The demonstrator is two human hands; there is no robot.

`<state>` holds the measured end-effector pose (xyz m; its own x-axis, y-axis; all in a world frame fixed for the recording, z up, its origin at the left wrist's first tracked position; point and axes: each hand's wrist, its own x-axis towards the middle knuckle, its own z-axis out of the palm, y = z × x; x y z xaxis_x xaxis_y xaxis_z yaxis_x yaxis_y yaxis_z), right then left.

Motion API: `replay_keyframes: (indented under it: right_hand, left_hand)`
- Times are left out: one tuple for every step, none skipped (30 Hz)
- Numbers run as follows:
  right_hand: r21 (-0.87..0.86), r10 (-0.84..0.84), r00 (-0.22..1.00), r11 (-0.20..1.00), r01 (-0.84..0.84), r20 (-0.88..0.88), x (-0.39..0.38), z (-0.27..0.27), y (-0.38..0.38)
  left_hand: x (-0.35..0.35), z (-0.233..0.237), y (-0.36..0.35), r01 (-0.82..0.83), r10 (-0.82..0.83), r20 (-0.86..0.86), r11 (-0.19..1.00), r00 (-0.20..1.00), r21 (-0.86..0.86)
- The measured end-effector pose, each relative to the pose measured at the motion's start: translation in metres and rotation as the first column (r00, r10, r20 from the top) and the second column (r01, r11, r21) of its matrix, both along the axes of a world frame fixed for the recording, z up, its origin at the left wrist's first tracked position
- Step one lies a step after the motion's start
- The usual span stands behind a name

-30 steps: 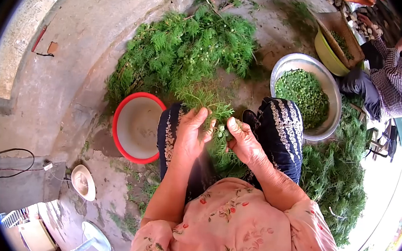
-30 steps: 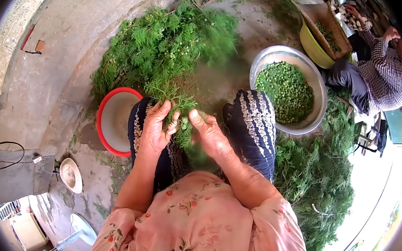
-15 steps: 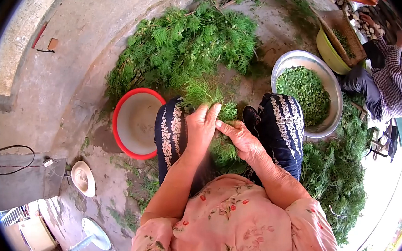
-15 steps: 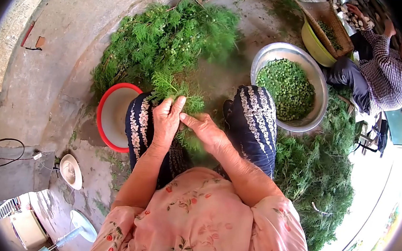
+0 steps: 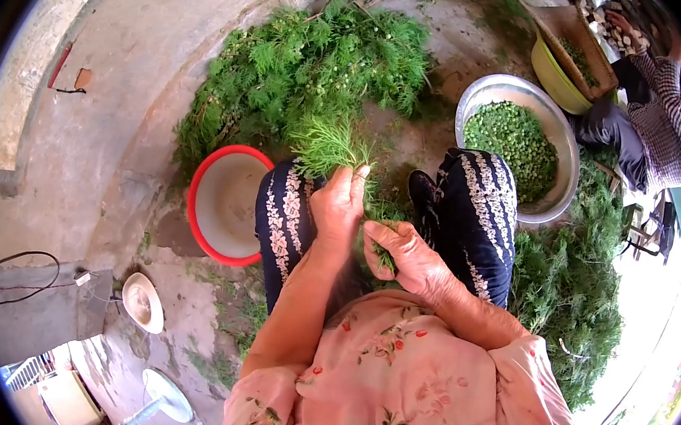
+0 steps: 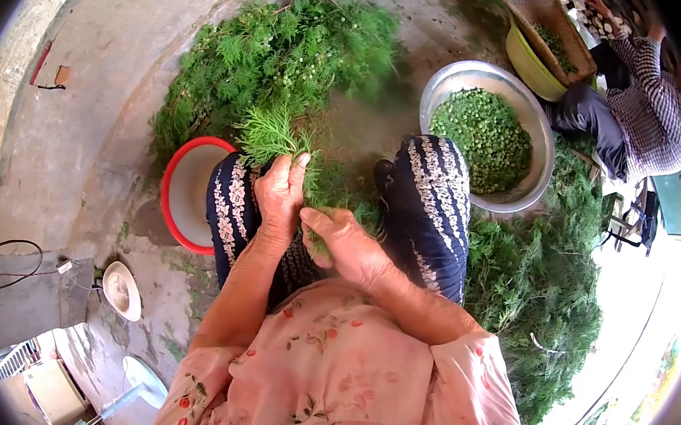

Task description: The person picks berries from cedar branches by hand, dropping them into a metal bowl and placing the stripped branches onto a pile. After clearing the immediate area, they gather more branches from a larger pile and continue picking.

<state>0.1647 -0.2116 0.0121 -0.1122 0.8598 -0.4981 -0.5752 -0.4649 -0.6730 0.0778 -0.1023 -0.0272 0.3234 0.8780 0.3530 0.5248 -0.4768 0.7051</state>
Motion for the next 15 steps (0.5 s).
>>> replay_keyframes:
  right_hand:
    - [0.023,0.027,0.999,0.999,-0.027,0.021,0.001,0.002,-0.001]
    - [0.009,0.013,1.0,1.0,-0.013,-0.027,0.001,0.003,-0.002]
    - [-0.007,0.0,0.997,1.0,0.0,-0.072,0.001,0.004,-0.003]
    - [-0.021,-0.014,0.993,1.0,0.011,-0.115,0.001,0.006,-0.003]
    - [-0.043,0.009,0.993,0.999,-0.014,-0.115,0.002,0.007,-0.005]
    - [0.076,0.12,0.993,0.99,-0.12,0.009,0.0,0.015,-0.01]
    - [0.18,0.215,0.966,0.954,-0.24,0.146,-0.002,0.029,-0.018]
    - [0.264,0.287,0.914,0.893,-0.363,0.287,-0.004,0.038,-0.024]
    - [0.286,0.323,0.893,0.865,-0.413,0.312,-0.005,0.041,-0.027]
    - [0.239,0.226,0.914,0.919,-0.315,0.336,0.0,0.036,-0.025]
    - [0.194,0.132,0.923,0.958,-0.212,0.361,0.005,0.022,-0.021]
    - [0.153,0.039,0.922,0.982,-0.106,0.386,0.009,0.003,-0.016]
    - [0.054,-0.119,0.975,0.992,0.11,0.189,0.01,-0.023,-0.013]
    - [0.009,-0.25,0.967,0.968,0.25,0.039,0.011,-0.028,-0.008]
    - [-0.002,-0.257,0.966,0.966,0.257,-0.035,0.012,-0.029,-0.005]
  left_hand:
    - [0.0,0.001,0.0,-0.003,0.003,0.011,1.0,1.0,0.002]
    - [0.0,0.0,-0.001,-0.003,0.003,0.015,1.0,1.0,-0.011]
    - [0.0,0.0,-0.002,-0.004,0.004,0.021,1.0,1.0,-0.024]
    - [0.001,0.0,-0.002,-0.005,0.006,0.031,0.999,1.0,-0.036]
    - [0.002,0.0,-0.001,-0.023,0.024,0.032,0.998,0.999,-0.05]
    - [0.002,-0.003,0.003,-0.046,0.046,0.011,0.998,0.999,-0.045]
    - [0.003,-0.01,0.01,-0.071,0.071,-0.008,0.997,0.997,-0.039]
    - [0.003,-0.01,0.015,-0.095,0.094,-0.028,0.995,0.995,-0.033]
    - [0.004,-0.006,0.017,-0.051,0.063,0.106,0.993,0.992,-0.108]
    - [0.001,-0.005,0.021,-0.008,0.036,0.187,0.989,0.982,-0.15]
    - [-0.002,-0.006,0.024,-0.003,0.038,0.222,0.988,0.974,-0.152]
    - [-0.005,-0.009,0.026,-0.001,0.04,0.254,0.988,0.966,-0.152]
    - [-0.01,-0.014,0.028,0.044,0.04,0.323,0.967,0.945,-0.25]
    - [-0.014,-0.015,0.025,0.054,0.052,0.348,0.956,0.936,-0.29]
    - [-0.015,-0.016,0.023,0.069,0.063,0.376,0.942,0.924,-0.329]
